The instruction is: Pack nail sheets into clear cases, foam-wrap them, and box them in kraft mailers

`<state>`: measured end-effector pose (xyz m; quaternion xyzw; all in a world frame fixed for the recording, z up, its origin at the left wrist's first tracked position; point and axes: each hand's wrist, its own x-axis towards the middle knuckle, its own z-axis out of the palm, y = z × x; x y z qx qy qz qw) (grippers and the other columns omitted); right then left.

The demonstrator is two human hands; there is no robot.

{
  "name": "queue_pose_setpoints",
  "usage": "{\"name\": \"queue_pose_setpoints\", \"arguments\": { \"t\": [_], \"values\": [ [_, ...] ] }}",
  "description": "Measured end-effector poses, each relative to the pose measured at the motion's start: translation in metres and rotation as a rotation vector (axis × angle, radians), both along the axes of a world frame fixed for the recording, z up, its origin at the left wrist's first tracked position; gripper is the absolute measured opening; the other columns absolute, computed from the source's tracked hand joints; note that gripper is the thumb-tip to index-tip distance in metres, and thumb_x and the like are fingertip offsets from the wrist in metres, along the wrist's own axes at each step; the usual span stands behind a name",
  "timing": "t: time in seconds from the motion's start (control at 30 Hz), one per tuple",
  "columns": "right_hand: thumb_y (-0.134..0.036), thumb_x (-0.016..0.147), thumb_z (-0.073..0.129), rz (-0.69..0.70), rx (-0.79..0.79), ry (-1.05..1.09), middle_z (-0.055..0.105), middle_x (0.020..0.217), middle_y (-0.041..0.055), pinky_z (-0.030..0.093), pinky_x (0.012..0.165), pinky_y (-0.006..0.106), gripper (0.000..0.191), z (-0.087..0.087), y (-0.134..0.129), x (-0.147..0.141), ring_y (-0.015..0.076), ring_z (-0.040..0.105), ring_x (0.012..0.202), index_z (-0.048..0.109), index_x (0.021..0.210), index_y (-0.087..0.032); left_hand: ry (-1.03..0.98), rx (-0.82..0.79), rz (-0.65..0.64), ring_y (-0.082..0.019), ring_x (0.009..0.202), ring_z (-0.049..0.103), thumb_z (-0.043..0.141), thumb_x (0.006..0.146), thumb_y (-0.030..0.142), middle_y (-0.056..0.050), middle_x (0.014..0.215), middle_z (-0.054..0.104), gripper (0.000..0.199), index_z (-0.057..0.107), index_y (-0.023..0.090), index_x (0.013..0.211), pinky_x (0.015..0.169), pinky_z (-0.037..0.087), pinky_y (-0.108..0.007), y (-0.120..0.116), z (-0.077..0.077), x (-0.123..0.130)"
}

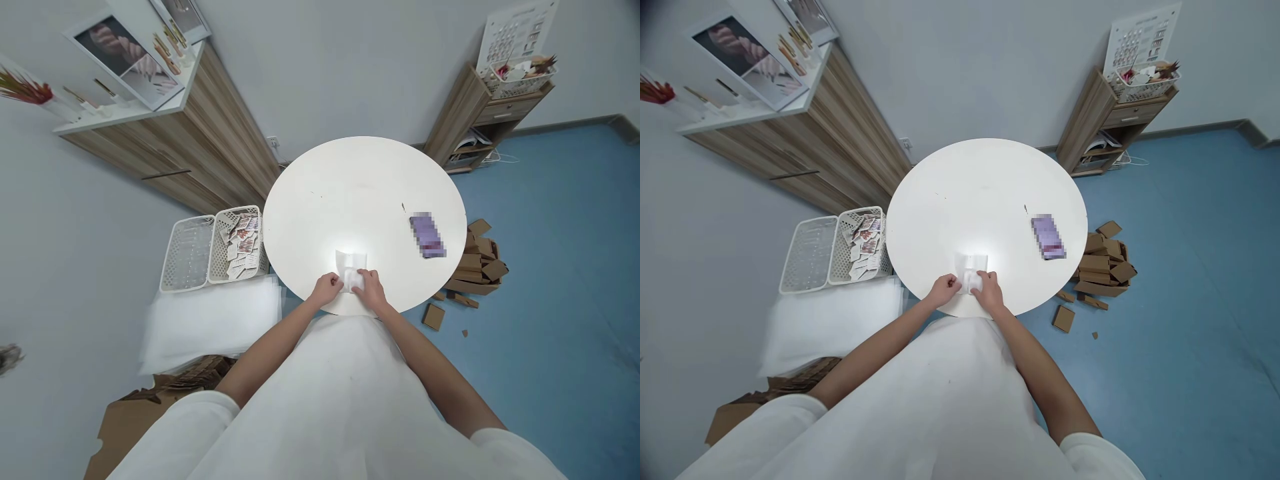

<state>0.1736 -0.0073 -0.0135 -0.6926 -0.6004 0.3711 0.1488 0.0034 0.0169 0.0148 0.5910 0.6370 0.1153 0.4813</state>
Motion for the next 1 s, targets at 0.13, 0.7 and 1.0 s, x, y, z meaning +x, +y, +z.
{"name": "queue_pose_setpoints", "arguments": {
  "t": [0.13, 0.7, 1.0],
  "values": [
    [-0.032, 0.068, 0.057, 0.032, 0.008, 0.062, 0.046, 0.100, 0.0046, 0.042, 0.071, 0.029, 0.050, 0.000, 0.002, -0.003, 0.0178, 0.051, 0.086, 0.043, 0.116, -0.024, 0.078, 0.131, -0.187, -0.012, 0.060, 0.048, 0.045, 0.074, 0.026, 0.002, 0.064, 0.053, 0.010, 0.051, 0.019, 0.069, 0.055, 0.038, -0.024, -0.002, 0.002, 0.019],
    [-0.020, 0.076, 0.042, -0.011, 0.077, 0.131, 0.051, 0.093, 0.0044, 0.044, 0.070, 0.030, 0.039, -0.001, 0.000, -0.005, 0.0159, 0.051, 0.081, 0.043, 0.115, -0.021, 0.321, 0.367, -0.444, -0.026, 0.115, 0.036, 0.055, 0.073, 0.032, -0.008, 0.126, 0.039, 0.051, 0.041, 0.024, 0.121, 0.091, 0.035, -0.041, -0.009, -0.004, 0.014],
    [-0.020, 0.068, 0.059, 0.427, 0.217, -0.133, 0.037, 0.132, 0.0113, 0.036, 0.090, 0.041, 0.063, 0.015, -0.002, 0.003, 0.0271, 0.036, 0.116, 0.033, 0.126, -0.020, 0.329, 0.403, -0.539, -0.027, 0.125, 0.025, 0.061, 0.065, 0.035, -0.009, 0.135, 0.031, 0.069, 0.031, 0.023, 0.127, 0.099, 0.024, -0.042, -0.007, -0.007, 0.012]
  ]
}}
